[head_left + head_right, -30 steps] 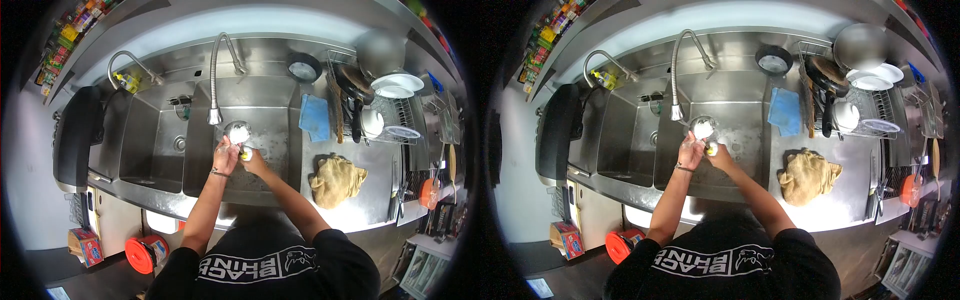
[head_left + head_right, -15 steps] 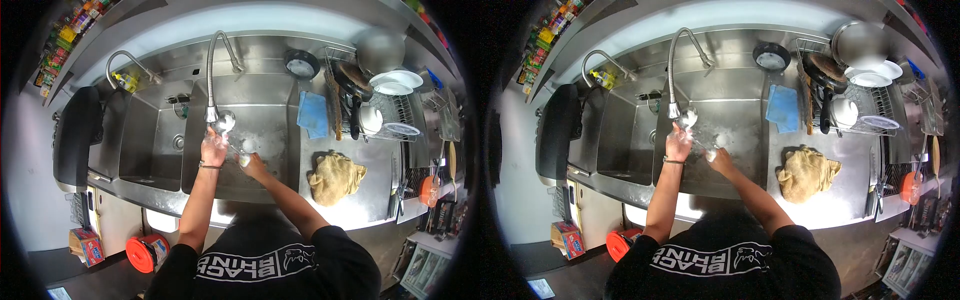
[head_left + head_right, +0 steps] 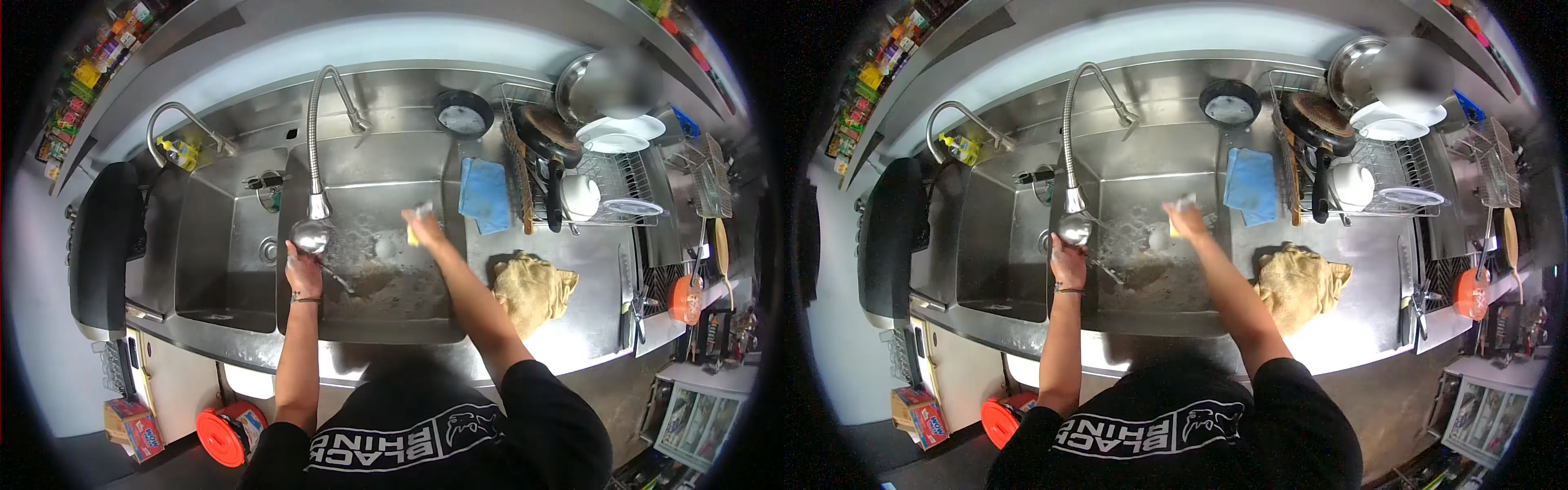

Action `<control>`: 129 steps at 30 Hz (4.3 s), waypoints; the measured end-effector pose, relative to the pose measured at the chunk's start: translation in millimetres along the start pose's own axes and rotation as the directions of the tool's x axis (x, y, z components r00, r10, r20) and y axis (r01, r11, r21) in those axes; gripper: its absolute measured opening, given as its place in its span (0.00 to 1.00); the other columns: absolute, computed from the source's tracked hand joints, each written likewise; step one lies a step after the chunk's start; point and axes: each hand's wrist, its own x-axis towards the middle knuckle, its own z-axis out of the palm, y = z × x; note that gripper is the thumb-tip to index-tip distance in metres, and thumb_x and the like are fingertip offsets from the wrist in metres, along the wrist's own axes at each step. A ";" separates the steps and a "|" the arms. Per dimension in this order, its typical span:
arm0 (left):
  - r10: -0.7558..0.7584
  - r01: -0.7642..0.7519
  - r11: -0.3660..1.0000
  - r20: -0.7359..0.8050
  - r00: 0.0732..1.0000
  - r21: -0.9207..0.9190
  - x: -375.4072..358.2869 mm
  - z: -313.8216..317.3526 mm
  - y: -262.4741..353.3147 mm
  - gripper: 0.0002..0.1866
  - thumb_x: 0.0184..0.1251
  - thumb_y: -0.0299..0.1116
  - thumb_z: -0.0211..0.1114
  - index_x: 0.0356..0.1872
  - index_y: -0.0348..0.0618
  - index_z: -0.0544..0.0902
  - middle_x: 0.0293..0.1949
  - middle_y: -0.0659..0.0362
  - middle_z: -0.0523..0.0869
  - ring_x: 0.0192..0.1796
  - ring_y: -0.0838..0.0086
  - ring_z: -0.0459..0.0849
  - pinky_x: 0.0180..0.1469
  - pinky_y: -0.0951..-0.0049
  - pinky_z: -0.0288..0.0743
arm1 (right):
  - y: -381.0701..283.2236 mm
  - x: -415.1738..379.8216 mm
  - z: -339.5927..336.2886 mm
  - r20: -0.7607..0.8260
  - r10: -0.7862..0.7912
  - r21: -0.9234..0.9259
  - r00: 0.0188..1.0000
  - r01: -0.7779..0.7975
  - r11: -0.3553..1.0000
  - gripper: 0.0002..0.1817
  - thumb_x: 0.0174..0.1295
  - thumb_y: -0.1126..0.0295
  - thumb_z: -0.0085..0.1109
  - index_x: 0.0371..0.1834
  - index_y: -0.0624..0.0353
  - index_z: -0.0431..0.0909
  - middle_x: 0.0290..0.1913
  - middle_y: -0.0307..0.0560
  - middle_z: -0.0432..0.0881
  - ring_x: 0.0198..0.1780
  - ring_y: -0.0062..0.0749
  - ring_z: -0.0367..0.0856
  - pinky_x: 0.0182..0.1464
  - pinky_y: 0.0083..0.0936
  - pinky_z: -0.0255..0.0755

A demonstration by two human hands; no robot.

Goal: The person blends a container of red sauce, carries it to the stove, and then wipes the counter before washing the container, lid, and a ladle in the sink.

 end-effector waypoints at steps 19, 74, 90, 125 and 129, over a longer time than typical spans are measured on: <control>-0.131 0.122 0.990 0.130 0.983 0.075 -1.1 -0.6 -63.4 0.05 0.69 0.34 0.52 0.34 0.46 0.74 0.36 0.66 0.75 0.42 0.80 0.71 0.52 0.74 0.63 | -102.5 -58.5 18.0 0.195 -0.535 0.184 0.822 0.505 0.843 0.09 0.57 0.71 0.56 0.41 0.57 0.80 0.35 0.49 0.83 0.34 0.34 0.81 0.39 0.27 0.72; -0.251 0.202 0.892 0.072 0.965 0.404 18.3 12.7 -17.6 0.12 0.61 0.25 0.52 0.45 0.33 0.75 0.38 0.55 0.81 0.38 0.73 0.81 0.37 0.74 0.74 | -164.6 -59.8 25.8 0.453 -0.470 -0.055 0.757 0.550 0.833 0.13 0.59 0.64 0.54 0.31 0.65 0.81 0.28 0.48 0.83 0.32 0.31 0.82 0.40 0.28 0.73; -0.147 -0.124 0.541 0.238 0.960 0.832 21.4 8.0 -19.1 0.09 0.54 0.25 0.59 0.37 0.34 0.81 0.32 0.62 0.83 0.33 0.81 0.76 0.36 0.79 0.68 | -97.0 -39.1 50.8 0.193 -0.656 0.272 0.730 0.603 0.750 0.15 0.61 0.59 0.55 0.41 0.60 0.78 0.31 0.49 0.83 0.31 0.34 0.83 0.37 0.28 0.75; 0.227 -0.326 -0.125 0.346 0.910 0.937 -1.9 -10.3 7.0 0.22 0.55 0.25 0.52 0.54 0.38 0.67 0.36 0.39 0.80 0.41 0.41 0.77 0.42 0.51 0.71 | -124.0 -42.2 86.2 0.190 -0.496 0.490 0.847 0.356 0.796 0.15 0.62 0.64 0.52 0.40 0.69 0.76 0.41 0.51 0.81 0.33 0.29 0.81 0.34 0.21 0.75; 0.114 -0.215 0.082 0.205 0.972 0.973 7.1 -31.9 -2.6 0.17 0.60 0.30 0.52 0.49 0.34 0.69 0.33 0.37 0.80 0.39 0.42 0.78 0.40 0.52 0.72 | -144.5 -38.6 81.9 0.467 -0.479 0.538 0.744 0.191 0.821 0.22 0.62 0.58 0.53 0.49 0.68 0.71 0.40 0.50 0.81 0.33 0.28 0.81 0.35 0.20 0.76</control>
